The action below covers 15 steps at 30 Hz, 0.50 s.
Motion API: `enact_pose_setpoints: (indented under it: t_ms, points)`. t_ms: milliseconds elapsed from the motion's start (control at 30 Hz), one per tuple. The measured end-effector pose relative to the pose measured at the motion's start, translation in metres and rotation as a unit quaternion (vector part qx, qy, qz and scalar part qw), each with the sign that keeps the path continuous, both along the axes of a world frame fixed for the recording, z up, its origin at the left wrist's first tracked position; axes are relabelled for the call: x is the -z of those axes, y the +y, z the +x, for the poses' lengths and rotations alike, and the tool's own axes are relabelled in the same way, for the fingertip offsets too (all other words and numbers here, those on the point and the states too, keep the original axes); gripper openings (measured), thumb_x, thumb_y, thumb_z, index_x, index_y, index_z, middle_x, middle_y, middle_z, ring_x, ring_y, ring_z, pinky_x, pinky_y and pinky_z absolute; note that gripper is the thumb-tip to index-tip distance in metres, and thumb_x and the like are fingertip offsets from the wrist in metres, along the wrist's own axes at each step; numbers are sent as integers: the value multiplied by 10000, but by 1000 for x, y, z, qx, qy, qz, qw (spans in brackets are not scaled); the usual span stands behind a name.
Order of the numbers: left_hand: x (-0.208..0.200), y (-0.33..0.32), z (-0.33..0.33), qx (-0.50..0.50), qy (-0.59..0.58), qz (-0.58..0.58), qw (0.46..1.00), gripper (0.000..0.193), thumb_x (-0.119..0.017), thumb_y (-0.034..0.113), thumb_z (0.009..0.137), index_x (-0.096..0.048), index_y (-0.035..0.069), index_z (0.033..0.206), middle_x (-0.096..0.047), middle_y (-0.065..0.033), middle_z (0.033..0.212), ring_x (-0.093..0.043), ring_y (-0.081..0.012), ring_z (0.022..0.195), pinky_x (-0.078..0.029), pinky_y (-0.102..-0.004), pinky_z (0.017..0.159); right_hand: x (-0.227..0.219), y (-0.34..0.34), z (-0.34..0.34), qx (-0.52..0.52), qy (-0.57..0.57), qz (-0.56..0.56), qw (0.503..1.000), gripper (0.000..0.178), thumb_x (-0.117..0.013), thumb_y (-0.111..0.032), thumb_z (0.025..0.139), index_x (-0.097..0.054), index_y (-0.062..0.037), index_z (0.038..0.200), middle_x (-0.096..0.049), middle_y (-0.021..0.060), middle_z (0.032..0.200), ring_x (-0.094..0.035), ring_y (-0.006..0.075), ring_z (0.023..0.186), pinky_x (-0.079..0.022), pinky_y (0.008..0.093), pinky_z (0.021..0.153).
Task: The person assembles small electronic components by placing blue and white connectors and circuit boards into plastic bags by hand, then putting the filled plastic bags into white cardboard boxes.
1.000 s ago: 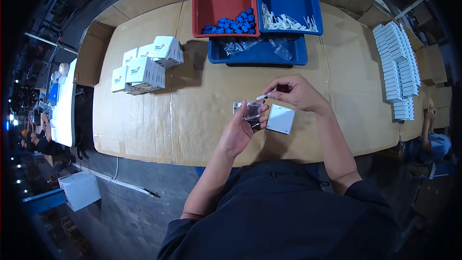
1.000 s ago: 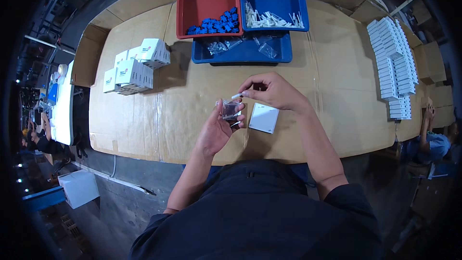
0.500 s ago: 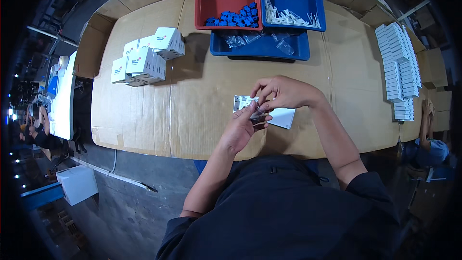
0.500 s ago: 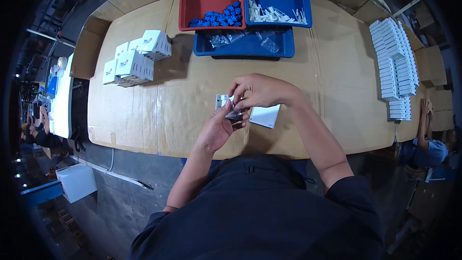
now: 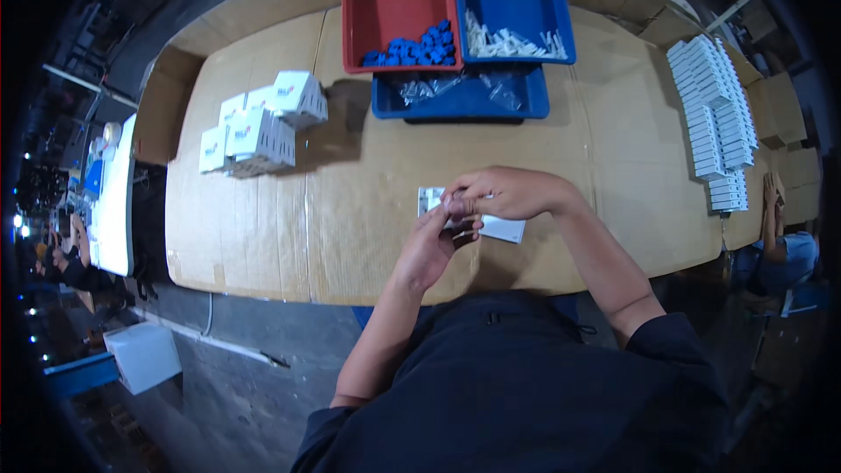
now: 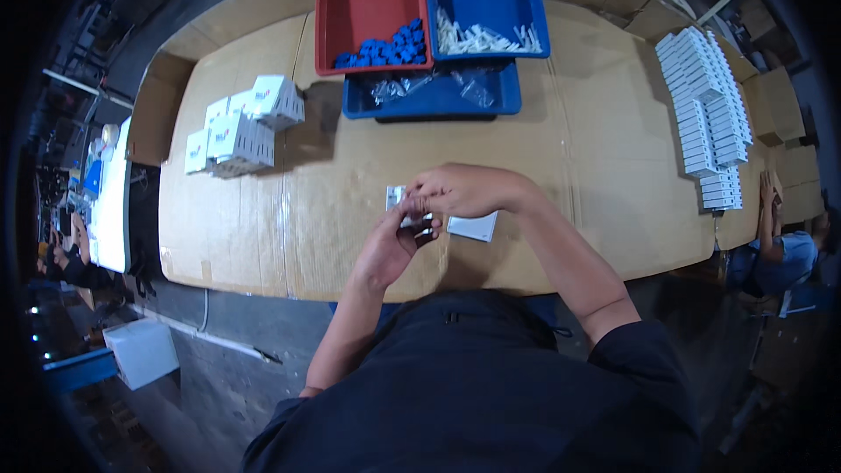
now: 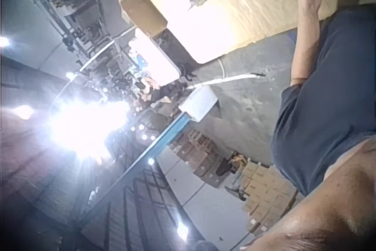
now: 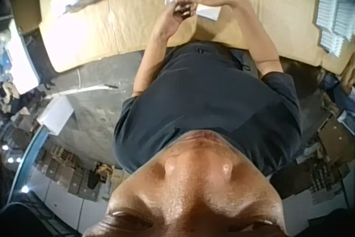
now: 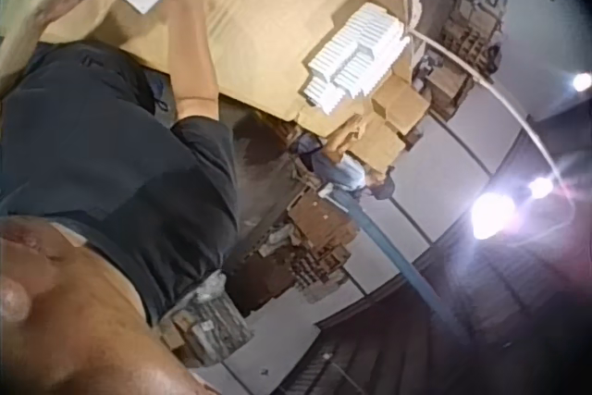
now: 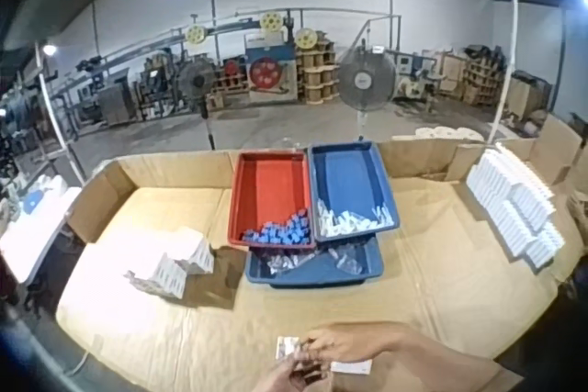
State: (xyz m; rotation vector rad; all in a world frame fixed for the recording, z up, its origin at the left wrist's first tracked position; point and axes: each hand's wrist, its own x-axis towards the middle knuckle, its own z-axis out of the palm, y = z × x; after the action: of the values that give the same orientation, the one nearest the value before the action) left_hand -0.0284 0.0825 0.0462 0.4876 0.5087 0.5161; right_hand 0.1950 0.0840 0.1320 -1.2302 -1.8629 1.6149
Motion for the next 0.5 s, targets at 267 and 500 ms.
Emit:
enact_pose_setpoints:
  t_ms: [267, 500]
  points:
    - [-25, 0, 1, 21, -2, -3, 1000, 526, -460, 501, 1104, -578, 87, 1407, -697, -71, 1195, -675, -191, 1015, -550, -353, 907, 32, 61, 103, 350, -54, 159, 922, 242, -663, -198, 1021, -750, -4, 1137, -777, 94, 1011, -708, 170, 920, -555, 348, 842]
    - [-20, -5, -4, 23, 17, -3, 1000, 548, -464, 500, 1103, -566, 73, 1432, -698, -61, 1193, -676, -178, 1036, -541, -351, 914, 65, 130, 206, 528, -292, 311, 735, 175, -681, -168, 954, -774, -112, 1092, -756, 118, 1059, -708, 329, 985, -541, 441, 866]
